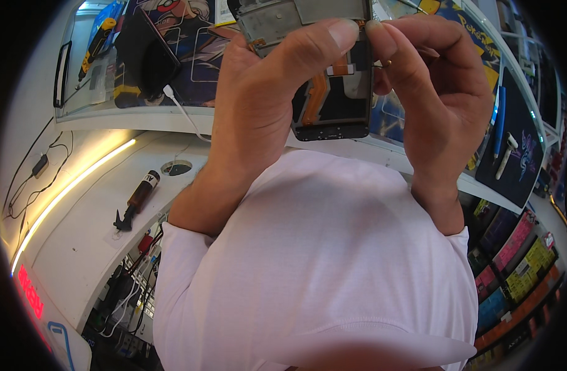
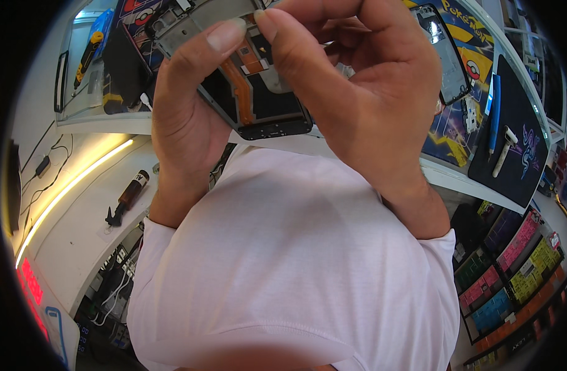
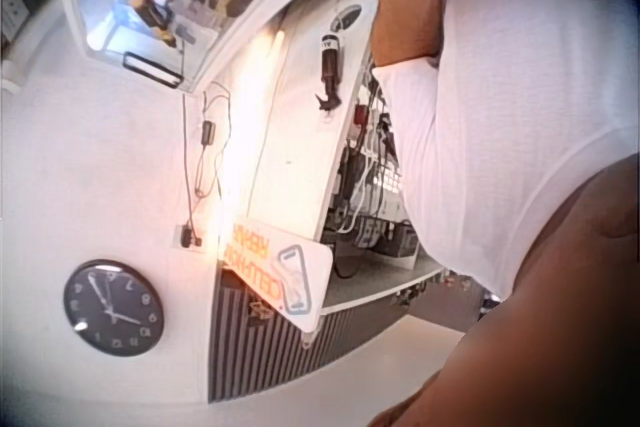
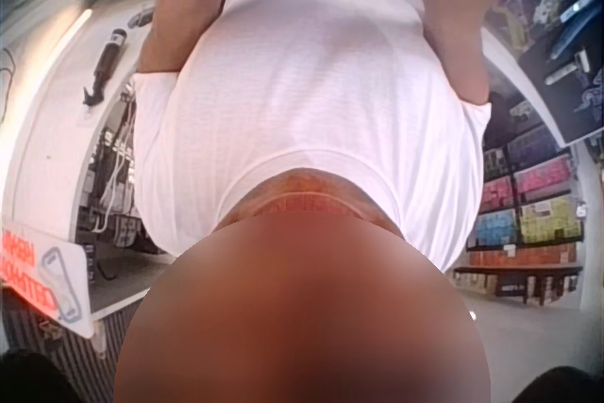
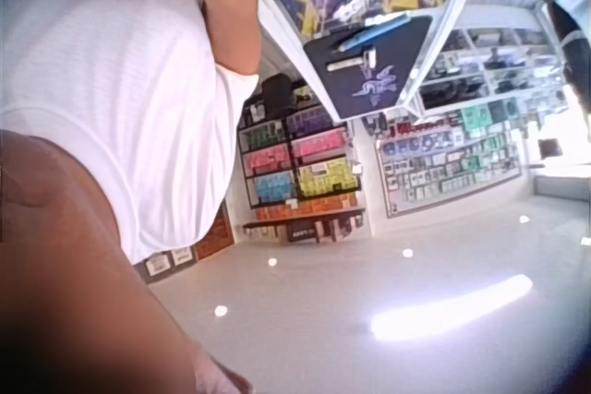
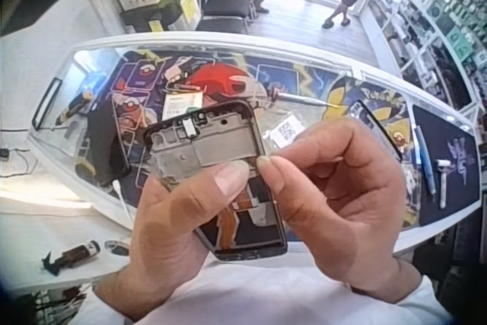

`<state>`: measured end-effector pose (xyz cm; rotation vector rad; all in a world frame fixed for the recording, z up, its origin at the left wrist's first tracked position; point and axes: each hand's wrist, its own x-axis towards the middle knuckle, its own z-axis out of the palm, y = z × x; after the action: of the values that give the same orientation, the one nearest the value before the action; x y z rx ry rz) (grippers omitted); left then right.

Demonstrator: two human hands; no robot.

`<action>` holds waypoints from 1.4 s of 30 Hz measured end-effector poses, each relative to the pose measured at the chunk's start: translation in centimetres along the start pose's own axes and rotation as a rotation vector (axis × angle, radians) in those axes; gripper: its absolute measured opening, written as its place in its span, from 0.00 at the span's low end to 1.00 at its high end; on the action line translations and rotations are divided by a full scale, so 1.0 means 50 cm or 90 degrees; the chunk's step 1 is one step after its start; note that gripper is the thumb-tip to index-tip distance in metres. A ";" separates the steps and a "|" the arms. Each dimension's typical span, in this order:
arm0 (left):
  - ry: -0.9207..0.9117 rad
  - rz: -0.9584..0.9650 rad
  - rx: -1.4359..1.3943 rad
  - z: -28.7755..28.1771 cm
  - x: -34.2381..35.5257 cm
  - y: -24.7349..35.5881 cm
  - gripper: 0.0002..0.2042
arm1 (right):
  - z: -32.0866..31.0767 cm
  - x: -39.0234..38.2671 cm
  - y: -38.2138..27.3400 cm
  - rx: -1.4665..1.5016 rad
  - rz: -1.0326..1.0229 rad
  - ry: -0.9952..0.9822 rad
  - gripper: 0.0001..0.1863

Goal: The person removes a small adhesive strip from a disassembled smartphone and uses tweezers to adjust internal components. The person then uses a metal tool to pry along the phone's edge while holding the device.

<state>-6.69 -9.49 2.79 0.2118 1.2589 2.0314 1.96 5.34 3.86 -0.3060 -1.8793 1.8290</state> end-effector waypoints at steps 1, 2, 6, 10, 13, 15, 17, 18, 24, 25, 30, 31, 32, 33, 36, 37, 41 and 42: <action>0.000 0.001 -0.005 -0.001 0.001 -0.001 0.16 | -0.001 0.001 0.001 -0.004 -0.012 -0.006 0.07; 0.000 0.003 -0.010 -0.001 0.002 -0.001 0.16 | -0.002 0.002 0.002 -0.007 -0.023 -0.012 0.07; -0.006 0.000 -0.020 -0.007 0.006 -0.001 0.14 | -0.002 0.002 0.003 -0.007 -0.033 -0.012 0.06; 0.013 0.010 -0.007 -0.004 0.006 -0.006 0.12 | 0.000 0.000 0.003 -0.014 -0.037 -0.011 0.07; 0.016 0.015 -0.012 -0.004 0.006 -0.008 0.11 | 0.000 -0.002 0.004 -0.005 -0.036 -0.010 0.07; 0.023 0.025 -0.016 -0.004 0.006 -0.009 0.11 | -0.001 -0.002 0.004 0.003 -0.035 -0.012 0.07; 0.013 0.013 -0.026 -0.006 0.005 -0.008 0.10 | -0.001 -0.002 0.004 0.006 -0.036 -0.016 0.07; 0.009 0.007 -0.032 -0.006 0.004 -0.007 0.10 | -0.002 -0.003 0.004 0.007 -0.030 -0.017 0.07; 0.020 0.025 0.001 0.005 0.004 -0.005 0.10 | -0.001 -0.008 -0.006 0.014 0.033 0.004 0.07; 0.001 0.027 0.024 0.005 0.005 -0.001 0.10 | -0.002 -0.008 -0.008 0.007 0.047 -0.003 0.07; -0.007 0.031 0.047 0.013 0.002 0.007 0.11 | -0.011 -0.005 -0.010 0.034 0.107 -0.033 0.10; -0.012 0.025 0.057 0.014 0.002 0.007 0.11 | -0.012 -0.004 -0.008 0.053 0.115 -0.043 0.10; -0.017 0.020 0.066 0.014 0.001 0.009 0.11 | -0.014 -0.003 -0.007 0.072 0.123 -0.054 0.10; -0.022 0.014 0.076 0.013 0.001 0.010 0.11 | -0.016 -0.002 -0.006 0.081 0.129 -0.061 0.10; -0.021 0.054 0.107 0.012 0.005 0.010 0.12 | -0.018 -0.002 -0.004 0.101 0.143 -0.077 0.10; -0.020 0.051 0.104 0.012 0.004 0.010 0.12 | -0.019 -0.003 -0.003 0.104 0.145 -0.080 0.10; -0.016 0.045 0.096 0.011 0.001 0.010 0.13 | -0.020 -0.006 -0.002 0.125 0.159 -0.084 0.10; -0.016 0.044 0.096 0.010 0.001 0.011 0.13 | -0.021 -0.007 -0.002 0.125 0.160 -0.084 0.10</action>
<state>-6.74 -9.22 3.49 0.3553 1.4070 1.9865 2.79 6.06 3.88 -0.3738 -1.7934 2.2333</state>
